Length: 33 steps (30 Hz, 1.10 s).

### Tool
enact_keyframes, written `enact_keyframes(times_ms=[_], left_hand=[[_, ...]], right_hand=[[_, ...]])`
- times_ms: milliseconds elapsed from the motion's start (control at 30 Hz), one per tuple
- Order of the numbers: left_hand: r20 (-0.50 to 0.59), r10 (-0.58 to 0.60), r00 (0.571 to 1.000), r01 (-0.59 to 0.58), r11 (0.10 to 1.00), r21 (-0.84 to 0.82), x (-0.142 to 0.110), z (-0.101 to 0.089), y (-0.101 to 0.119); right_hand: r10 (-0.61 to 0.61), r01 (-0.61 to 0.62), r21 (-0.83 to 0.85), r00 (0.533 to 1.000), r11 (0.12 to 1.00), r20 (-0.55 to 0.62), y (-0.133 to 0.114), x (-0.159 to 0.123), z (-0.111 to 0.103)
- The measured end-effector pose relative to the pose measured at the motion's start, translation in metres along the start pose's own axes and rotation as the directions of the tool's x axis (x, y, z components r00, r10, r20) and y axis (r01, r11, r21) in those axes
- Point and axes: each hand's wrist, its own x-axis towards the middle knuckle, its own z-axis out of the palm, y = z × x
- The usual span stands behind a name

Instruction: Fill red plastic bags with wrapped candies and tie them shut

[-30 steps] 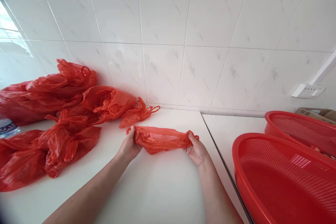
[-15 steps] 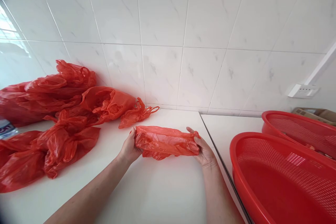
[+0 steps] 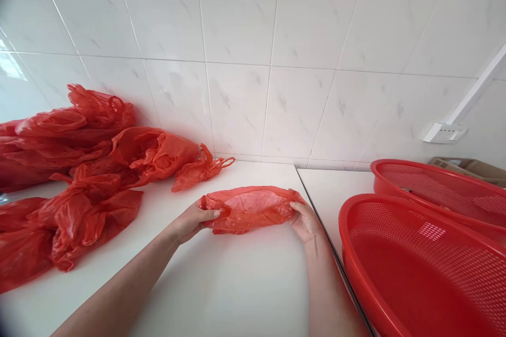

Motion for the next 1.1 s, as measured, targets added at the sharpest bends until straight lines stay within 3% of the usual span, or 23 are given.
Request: enact_keyframes(times_ms=[167, 233, 300, 400, 500, 567, 600, 633, 700, 767, 833, 900, 967, 1100], left_hand=[[-0.213, 0.057, 0.975, -0.084, 0.989, -0.12, 0.012, -0.014, -0.002], [-0.252, 0.07, 0.965, -0.113, 0.981, -0.159, 0.016, -0.016, -0.003], [-0.261, 0.09, 0.961, -0.141, 0.973, -0.181, 0.016, -0.013, -0.005], [-0.23, 0.11, 0.967, -0.153, 0.972, -0.179, 0.014, -0.002, -0.011], [-0.176, 0.121, 0.977, -0.147, 0.978, -0.147, 0.012, 0.008, -0.019], [-0.144, 0.138, 0.98, -0.154, 0.983, -0.1, 0.012, 0.011, -0.023], [-0.135, 0.149, 0.98, -0.161, 0.984, -0.078, 0.012, 0.011, -0.023], [-0.128, 0.162, 0.979, -0.171, 0.983, -0.062, 0.012, 0.012, -0.023], [-0.108, 0.18, 0.978, -0.187, 0.98, -0.06, 0.01, 0.015, -0.022], [-0.065, 0.182, 0.981, -0.186, 0.98, -0.073, 0.005, 0.021, -0.02], [0.01, 0.147, 0.989, -0.146, 0.985, -0.091, -0.002, 0.028, -0.018], [0.091, 0.096, 0.991, -0.084, 0.988, -0.131, -0.01, 0.035, -0.015], [0.143, 0.073, 0.987, -0.044, 0.979, -0.198, -0.015, 0.038, -0.01], [0.06, 0.111, 0.992, -0.089, 0.952, -0.293, -0.015, 0.031, 0.004]], right_hand=[[0.116, -0.117, -0.08, 0.993, 0.99, -0.027, 0.003, -0.003, 0.003], [0.082, -0.086, -0.065, 0.995, 0.994, -0.058, 0.001, -0.003, 0.005], [-0.043, 0.029, -0.098, 0.989, 0.995, -0.144, -0.002, -0.002, 0.007], [-0.297, 0.21, -0.295, 0.91, 0.932, -0.291, -0.01, 0.0, 0.011], [-0.469, 0.294, -0.439, 0.802, 0.849, -0.369, -0.016, -0.006, 0.025], [-0.638, 0.366, -0.605, 0.699, 0.707, -0.323, -0.014, -0.016, 0.043], [-0.7, 0.384, -0.706, 0.678, 0.596, -0.222, -0.011, -0.022, 0.054], [-0.707, 0.396, -0.784, 0.703, 0.478, -0.077, -0.005, -0.028, 0.065], [-0.514, 0.433, -0.846, 0.826, 0.313, 0.232, 0.012, -0.038, 0.084], [-0.248, 0.447, -0.842, 0.89, 0.302, 0.383, 0.033, -0.041, 0.096], [-0.158, 0.39, -0.869, 0.92, 0.305, 0.358, 0.051, -0.037, 0.098], [-0.206, 0.275, -0.917, 0.953, 0.287, 0.222, 0.06, -0.028, 0.091], [-0.297, 0.17, -0.951, 0.951, 0.26, 0.089, 0.059, -0.02, 0.081], [-0.407, 0.055, -0.983, 0.913, 0.178, -0.023, 0.042, -0.013, 0.064]])
